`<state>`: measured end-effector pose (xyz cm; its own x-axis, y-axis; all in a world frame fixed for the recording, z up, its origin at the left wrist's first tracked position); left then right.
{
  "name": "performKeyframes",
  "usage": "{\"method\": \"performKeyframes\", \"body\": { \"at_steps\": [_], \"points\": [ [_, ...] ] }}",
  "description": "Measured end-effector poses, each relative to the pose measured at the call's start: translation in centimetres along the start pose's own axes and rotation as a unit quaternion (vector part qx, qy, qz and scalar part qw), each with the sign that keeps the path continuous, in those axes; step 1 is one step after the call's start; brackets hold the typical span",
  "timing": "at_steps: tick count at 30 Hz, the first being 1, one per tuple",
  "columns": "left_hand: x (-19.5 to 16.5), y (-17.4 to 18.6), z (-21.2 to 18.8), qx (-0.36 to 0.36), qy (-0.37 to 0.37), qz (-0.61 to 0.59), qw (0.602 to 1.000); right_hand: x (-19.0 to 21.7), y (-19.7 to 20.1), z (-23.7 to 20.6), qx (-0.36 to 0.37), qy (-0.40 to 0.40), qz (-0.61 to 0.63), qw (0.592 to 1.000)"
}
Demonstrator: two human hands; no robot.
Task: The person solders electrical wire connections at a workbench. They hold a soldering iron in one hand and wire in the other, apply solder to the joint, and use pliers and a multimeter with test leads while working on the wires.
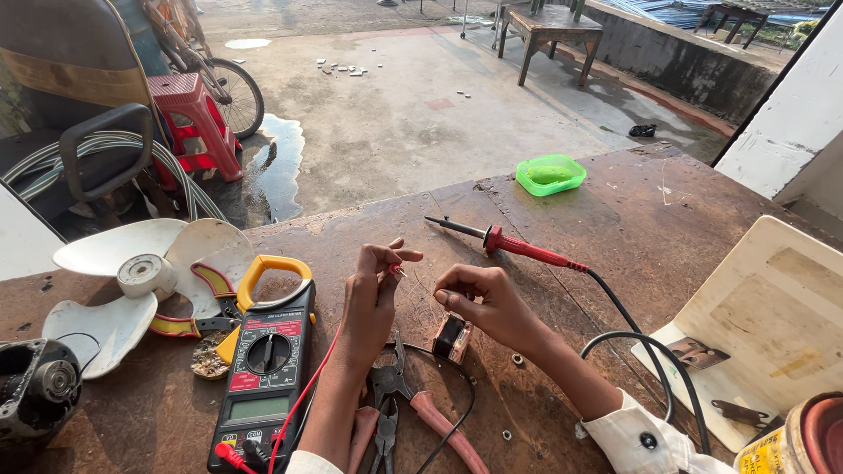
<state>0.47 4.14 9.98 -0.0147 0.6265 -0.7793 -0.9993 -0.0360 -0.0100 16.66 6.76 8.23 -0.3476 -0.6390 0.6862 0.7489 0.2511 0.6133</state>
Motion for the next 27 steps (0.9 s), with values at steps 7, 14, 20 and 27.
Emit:
{"method": "performKeyframes", "body": {
  "at_steps": [7,14,20,27],
  "points": [
    [-0.3,-0.2,-0.1,0.014,0.006,0.001,1.000,1.4,0.1,0.0,-0.010,0.001,-0.075,0.997],
    [-0.5,-0.4,0.0,0.022,0.002,-0.002,1.000,2.1,-0.4,0.1,0.013,0.027,-0.075,0.997],
    [-0.6,0.1,-0.2,-0.011,0.017,0.067,0.998,0.3,-0.2,0.2,0.010,-0.014,-0.038,0.999],
    [-0.2,1.8,-0.5,-0.086,0.059,0.280,0.954,-0.9,0.1,0.0,0.000,-0.039,-0.100,0.994]
  ]
}}
Point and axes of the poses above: each hand's wrist, its own z-axis towards the middle knuckle, its own y-axis out of the back of the hand, x = y × z, the point moved 9 cm from there along z, towards the middle knuckle, and after that the axes turned 15 degrees about -z, right-handed, at the moved point
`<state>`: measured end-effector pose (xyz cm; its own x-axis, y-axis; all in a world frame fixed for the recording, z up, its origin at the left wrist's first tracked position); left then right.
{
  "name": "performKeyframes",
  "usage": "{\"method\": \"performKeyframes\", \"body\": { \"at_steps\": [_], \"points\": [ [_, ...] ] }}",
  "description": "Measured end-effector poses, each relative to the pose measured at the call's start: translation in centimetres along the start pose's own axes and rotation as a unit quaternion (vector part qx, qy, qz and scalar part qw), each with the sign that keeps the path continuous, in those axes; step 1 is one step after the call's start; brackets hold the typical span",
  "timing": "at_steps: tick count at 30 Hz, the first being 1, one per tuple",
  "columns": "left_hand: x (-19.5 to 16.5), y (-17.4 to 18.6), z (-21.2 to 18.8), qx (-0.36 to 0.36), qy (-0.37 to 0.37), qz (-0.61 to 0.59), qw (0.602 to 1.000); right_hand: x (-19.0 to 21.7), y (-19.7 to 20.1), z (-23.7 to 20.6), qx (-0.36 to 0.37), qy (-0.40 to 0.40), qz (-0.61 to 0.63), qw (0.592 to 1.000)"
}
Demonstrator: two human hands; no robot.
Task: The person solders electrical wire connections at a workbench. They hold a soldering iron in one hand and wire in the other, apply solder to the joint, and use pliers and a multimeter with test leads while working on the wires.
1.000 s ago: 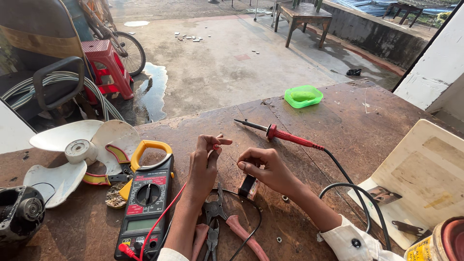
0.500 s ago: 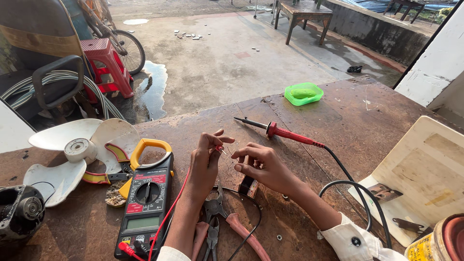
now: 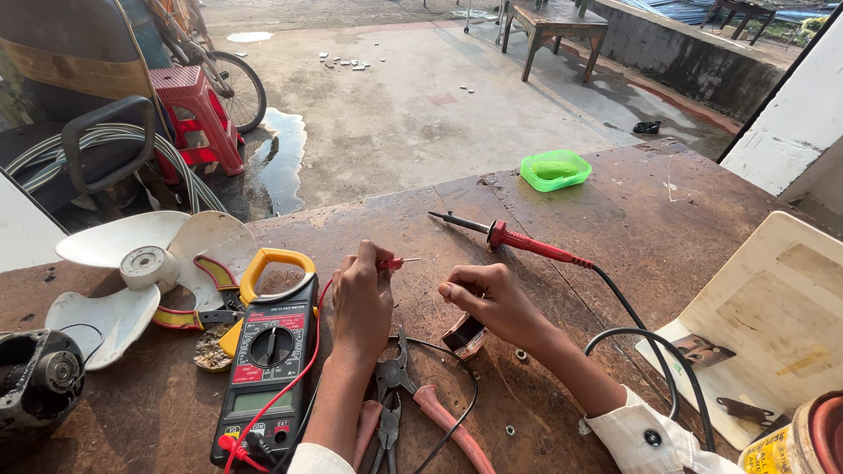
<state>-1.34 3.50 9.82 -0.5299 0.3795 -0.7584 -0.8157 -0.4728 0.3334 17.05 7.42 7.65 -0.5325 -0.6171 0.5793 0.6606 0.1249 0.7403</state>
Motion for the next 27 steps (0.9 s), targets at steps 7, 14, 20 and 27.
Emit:
{"method": "performKeyframes", "body": {
  "at_steps": [7,14,20,27],
  "points": [
    [-0.4,-1.2,-0.4,0.062,-0.072,0.157,0.983,-1.5,0.3,-0.1,-0.022,-0.075,-0.028,0.997],
    [0.8,-1.9,-0.4,0.097,-0.029,0.049,0.994,-3.1,-0.6,0.2,0.003,-0.147,0.003,0.989],
    [0.9,-2.1,-0.5,0.112,0.010,0.023,0.993,-3.2,-0.8,0.2,0.009,-0.155,-0.004,0.988],
    [0.6,-2.0,-0.5,0.119,0.003,0.021,0.993,-3.3,-0.9,0.0,0.011,-0.173,-0.032,0.984]
  ]
}}
Point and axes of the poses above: each hand's wrist, its own z-axis towards the middle knuckle, its own y-axis out of the back of the hand, x = y × z, the point moved 9 cm from there along z, towards the middle knuckle, and after that the axes turned 15 degrees about -z, right-handed, at the moved point
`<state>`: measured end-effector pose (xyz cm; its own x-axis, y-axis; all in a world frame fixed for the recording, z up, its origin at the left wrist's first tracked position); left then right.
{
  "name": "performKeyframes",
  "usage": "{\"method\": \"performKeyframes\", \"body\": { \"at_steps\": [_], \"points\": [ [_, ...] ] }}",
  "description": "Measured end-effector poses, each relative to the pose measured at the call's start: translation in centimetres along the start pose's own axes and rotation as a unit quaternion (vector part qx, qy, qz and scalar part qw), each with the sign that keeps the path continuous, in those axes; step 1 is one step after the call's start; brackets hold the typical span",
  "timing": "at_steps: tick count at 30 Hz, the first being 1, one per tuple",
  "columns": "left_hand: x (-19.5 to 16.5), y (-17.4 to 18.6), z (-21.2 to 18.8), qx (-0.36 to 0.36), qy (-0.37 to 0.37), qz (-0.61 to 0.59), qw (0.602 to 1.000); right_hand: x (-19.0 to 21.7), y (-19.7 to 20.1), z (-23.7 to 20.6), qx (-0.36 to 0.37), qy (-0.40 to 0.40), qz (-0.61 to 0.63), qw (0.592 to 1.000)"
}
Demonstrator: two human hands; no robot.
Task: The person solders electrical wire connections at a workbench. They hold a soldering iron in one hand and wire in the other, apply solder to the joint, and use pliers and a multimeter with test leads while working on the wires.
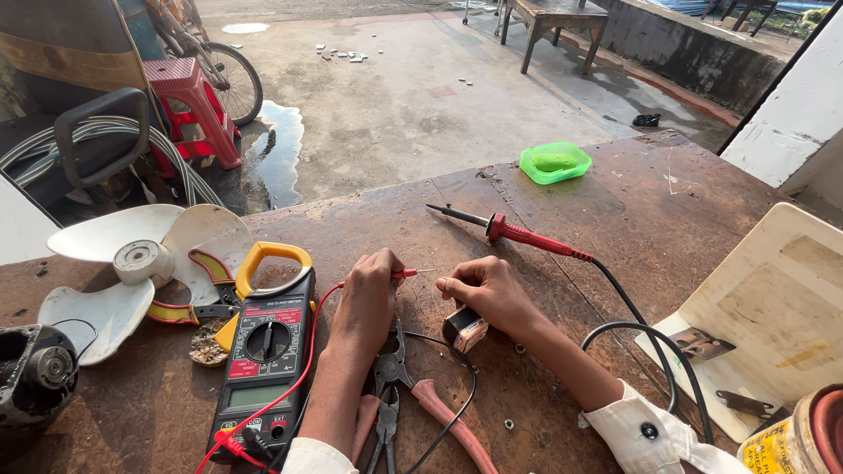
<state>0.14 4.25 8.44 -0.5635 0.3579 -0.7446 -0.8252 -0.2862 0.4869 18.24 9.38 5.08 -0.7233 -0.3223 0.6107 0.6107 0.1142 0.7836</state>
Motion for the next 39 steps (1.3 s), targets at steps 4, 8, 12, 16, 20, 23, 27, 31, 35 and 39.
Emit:
{"method": "performKeyframes", "body": {
  "at_steps": [4,8,12,16,20,23,27,31,35,39],
  "points": [
    [-0.1,-0.1,0.1,0.003,-0.009,-0.006,1.000,0.0,-0.1,0.1,0.000,0.002,0.007,1.000],
    [-0.1,-0.2,0.1,0.012,-0.017,-0.003,1.000,0.3,0.0,0.1,0.001,0.014,0.021,1.000],
    [-0.1,-0.3,0.1,0.017,-0.014,0.003,1.000,-0.1,0.2,0.1,0.014,-0.015,0.016,1.000],
    [-0.1,-0.2,0.1,0.004,-0.020,-0.003,1.000,-1.2,3.4,0.4,-0.064,-0.038,0.002,0.997],
    [-0.2,-0.3,0.1,0.000,-0.025,0.004,1.000,-2.0,10.0,-0.6,-0.270,-0.001,-0.124,0.955],
    [0.0,-0.4,0.2,-0.002,-0.019,0.019,1.000,-1.4,11.9,-1.6,-0.352,0.047,-0.280,0.892],
    [-0.4,-0.2,0.1,-0.023,-0.043,0.050,0.998,-1.5,12.1,-1.6,-0.344,0.071,-0.431,0.831],
    [-0.2,0.3,0.1,-0.041,-0.035,0.059,0.997,-8.5,10.5,0.1,-0.057,-0.150,-0.300,0.940],
    [-0.2,0.7,0.0,-0.056,-0.012,0.049,0.997,-8.6,9.7,0.6,-0.068,-0.131,-0.309,0.940],
    [-0.5,1.1,-0.4,-0.066,-0.006,0.047,0.997,-10.1,9.2,1.0,-0.069,-0.172,-0.323,0.928]
  ]
}}
Point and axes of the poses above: each hand's wrist, its own z-axis towards the middle knuckle, its own y-axis out of the back of the hand, x = y × z, the point moved 9 cm from there along z, towards the middle knuckle, and after that the axes turned 15 degrees about -z, right-handed, at the moved point
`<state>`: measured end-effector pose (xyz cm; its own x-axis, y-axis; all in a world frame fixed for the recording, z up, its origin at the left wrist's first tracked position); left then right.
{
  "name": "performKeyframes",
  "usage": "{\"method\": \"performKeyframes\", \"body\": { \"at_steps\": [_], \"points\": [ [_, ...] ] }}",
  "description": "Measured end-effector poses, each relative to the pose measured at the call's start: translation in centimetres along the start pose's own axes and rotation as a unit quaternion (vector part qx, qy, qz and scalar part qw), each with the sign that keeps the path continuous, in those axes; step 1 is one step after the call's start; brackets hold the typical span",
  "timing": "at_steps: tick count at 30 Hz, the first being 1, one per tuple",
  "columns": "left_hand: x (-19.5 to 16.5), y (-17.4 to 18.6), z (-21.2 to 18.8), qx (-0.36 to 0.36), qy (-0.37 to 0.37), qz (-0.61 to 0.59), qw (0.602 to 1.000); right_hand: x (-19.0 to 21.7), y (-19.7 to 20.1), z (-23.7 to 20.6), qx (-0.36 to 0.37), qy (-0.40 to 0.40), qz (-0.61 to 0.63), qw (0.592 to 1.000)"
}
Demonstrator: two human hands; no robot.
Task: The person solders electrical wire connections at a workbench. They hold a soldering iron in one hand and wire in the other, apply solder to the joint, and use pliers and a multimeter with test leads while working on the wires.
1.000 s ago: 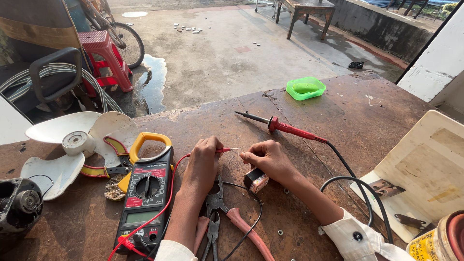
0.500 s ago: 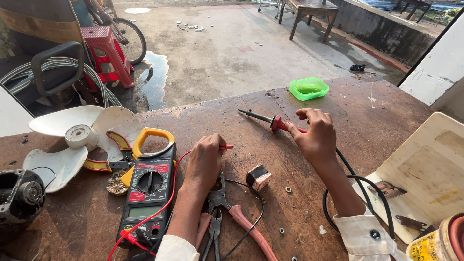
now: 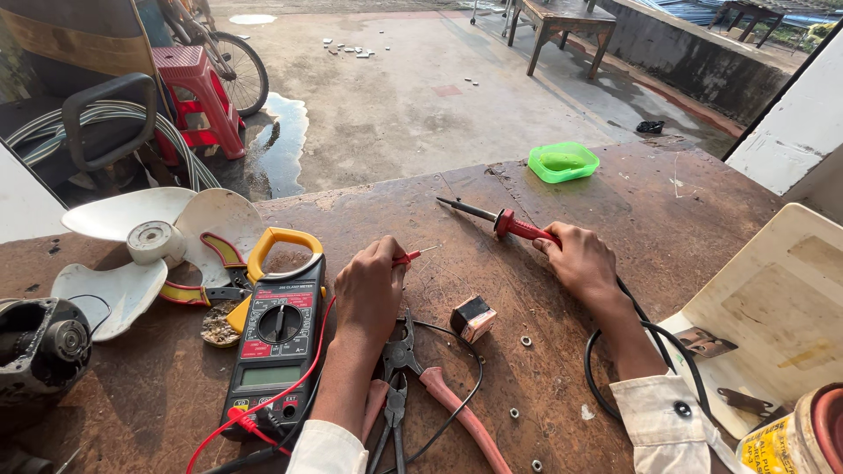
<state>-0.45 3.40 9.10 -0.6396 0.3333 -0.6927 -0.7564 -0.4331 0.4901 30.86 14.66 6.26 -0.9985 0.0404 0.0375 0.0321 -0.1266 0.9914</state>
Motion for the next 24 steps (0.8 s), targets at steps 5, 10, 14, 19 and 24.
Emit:
{"method": "performKeyframes", "body": {
  "at_steps": [5,10,14,19,24],
  "points": [
    [-0.3,0.7,-0.3,-0.031,-0.013,-0.001,0.999,0.0,1.7,0.0,-0.123,0.035,0.004,0.992],
    [-0.3,0.3,-0.3,-0.027,-0.028,0.034,0.999,0.6,4.5,-1.2,-0.201,0.045,0.071,0.976],
    [0.5,-0.4,-0.4,-0.006,-0.017,0.037,0.999,0.8,6.8,-2.7,-0.226,0.069,0.095,0.967],
    [0.1,-0.4,-0.5,-0.014,-0.039,0.051,0.998,2.5,7.6,-3.6,-0.271,0.166,0.037,0.948],
    [-0.2,0.1,-0.5,-0.018,-0.029,0.074,0.997,2.7,7.3,-3.4,-0.310,0.201,-0.001,0.929]
  ]
}}
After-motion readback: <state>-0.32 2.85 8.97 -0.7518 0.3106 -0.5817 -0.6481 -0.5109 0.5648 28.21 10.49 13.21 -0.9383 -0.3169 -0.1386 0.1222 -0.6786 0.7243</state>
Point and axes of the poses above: each hand's wrist, its own z-axis towards the middle knuckle, its own y-axis out of the back of the hand, x = y × z, the point moved 9 cm from there along z, towards the middle knuckle, and after that the axes turned 15 degrees about -z, right-handed, at the moved point
